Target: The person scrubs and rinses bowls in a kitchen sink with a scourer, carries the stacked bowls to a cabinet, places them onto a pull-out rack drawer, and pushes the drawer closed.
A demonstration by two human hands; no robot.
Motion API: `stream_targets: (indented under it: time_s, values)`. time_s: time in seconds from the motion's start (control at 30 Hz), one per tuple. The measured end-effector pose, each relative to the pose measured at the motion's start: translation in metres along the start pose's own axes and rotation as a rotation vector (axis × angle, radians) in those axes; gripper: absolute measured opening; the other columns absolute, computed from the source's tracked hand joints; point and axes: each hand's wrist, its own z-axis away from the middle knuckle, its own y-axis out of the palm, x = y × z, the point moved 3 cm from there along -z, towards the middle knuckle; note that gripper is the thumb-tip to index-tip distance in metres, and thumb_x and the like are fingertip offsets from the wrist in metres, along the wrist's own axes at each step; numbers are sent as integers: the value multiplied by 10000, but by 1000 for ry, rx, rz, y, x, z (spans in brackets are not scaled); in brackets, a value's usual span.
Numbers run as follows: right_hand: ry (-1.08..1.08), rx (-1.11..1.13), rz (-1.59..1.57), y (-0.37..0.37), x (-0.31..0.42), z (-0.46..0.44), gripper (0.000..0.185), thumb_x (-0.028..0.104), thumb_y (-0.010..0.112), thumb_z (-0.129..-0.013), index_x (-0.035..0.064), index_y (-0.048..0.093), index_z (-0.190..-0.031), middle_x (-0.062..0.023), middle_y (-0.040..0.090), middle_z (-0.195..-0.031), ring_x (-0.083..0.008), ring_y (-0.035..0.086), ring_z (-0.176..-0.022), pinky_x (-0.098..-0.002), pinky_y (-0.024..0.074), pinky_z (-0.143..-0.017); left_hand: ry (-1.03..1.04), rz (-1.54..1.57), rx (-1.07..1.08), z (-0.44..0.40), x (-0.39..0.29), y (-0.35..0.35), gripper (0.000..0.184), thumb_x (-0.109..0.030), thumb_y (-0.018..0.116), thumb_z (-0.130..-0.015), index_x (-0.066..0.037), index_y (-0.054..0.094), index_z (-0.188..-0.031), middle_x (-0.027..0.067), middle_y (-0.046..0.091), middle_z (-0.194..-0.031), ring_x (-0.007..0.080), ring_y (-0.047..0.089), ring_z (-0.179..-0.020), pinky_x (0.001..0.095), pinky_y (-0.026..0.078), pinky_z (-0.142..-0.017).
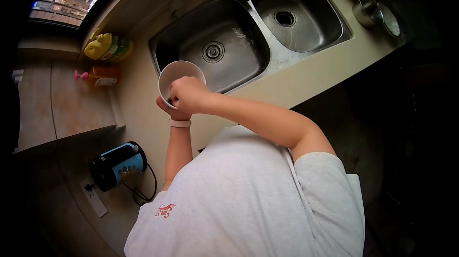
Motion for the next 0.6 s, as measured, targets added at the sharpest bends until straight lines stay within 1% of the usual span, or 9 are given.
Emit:
stream_targets:
  time_s: [0.03,0.07,0.1,0.13,0.17,0.23,0.33,0.5,0.6]
  values:
    - [3,2,-1,-3,6,4,63,84,600,-642,50,652,-641,-46,593,-776,-244,587,-693,-344,475,-597,25,-43,43,0,-2,1,779,-611,449,-704,-81,390,-1272,80,427,-1269,220,427,-1144,379,356,-957]
    - [-25,-128,-5,-11,12,7,69,92,603,-655,52,659,-657,-41,595,-778,-241,586,-699,-344,473,-608,36,-25,-164,5,2,-24,811,-636,465,-680,-90,389,-1276,76,423,-1271,221,430,-1142,391,371,-947]
    - [-52,-257,-12,-16,15,11,75,99,606,-667,54,666,-672,-37,596,-780,-238,584,-704,-345,471,-619,32,-25,-166,3,0,-19,811,-636,465,-680,-90,389,-1276,76,423,-1271,221,430,-1142,391,371,-947]
    - [-95,-433,-14,-26,12,11,61,89,635,-679,43,669,-700,-48,584,-770,-213,576,-666,-310,464,-595,-68,96,-152,1,-1,-9,825,-655,476,-667,-108,389,-1278,73,422,-1272,228,427,-1148,398,378,-946]
    - [-95,-427,-14,-33,9,11,61,89,635,-679,43,669,-700,-48,584,-770,-213,576,-666,-310,464,-595,-161,219,-131,-3,-1,0,840,-675,488,-653,-126,390,-1281,70,420,-1273,235,424,-1154,406,385,-945]
    - [-12,-594,-272,-61,4,13,69,71,662,-708,14,673,-746,-47,567,-784,-134,544,-628,-240,433,-562,-140,200,-72,-8,4,15,845,-686,521,-636,-157,393,-1282,71,417,-1277,259,410,-1173,448,386,-946]
    - [72,-733,-438,-84,-11,16,104,69,679,-731,-16,670,-790,-35,543,-812,-65,488,-616,-182,390,-543,-224,338,7,-15,10,23,890,-692,576,-603,-161,381,-1290,80,410,-1285,304,392,-1189,514,392,-922]
    - [138,-776,-569,-90,-24,22,110,99,686,-705,12,679,-772,-20,547,-772,-53,461,-575,-200,388,-523,-261,286,162,-21,14,31,952,-718,591,-572,-173,346,-1313,94,381,-1315,337,387,-1189,534,410,-892]
    - [192,-706,-564,-86,-17,25,116,104,683,-697,15,678,-772,-36,553,-770,-100,509,-599,-234,417,-541,-297,344,300,-21,13,32,938,-716,578,-589,-183,333,-1320,85,373,-1321,327,379,-1197,523,385,-922]
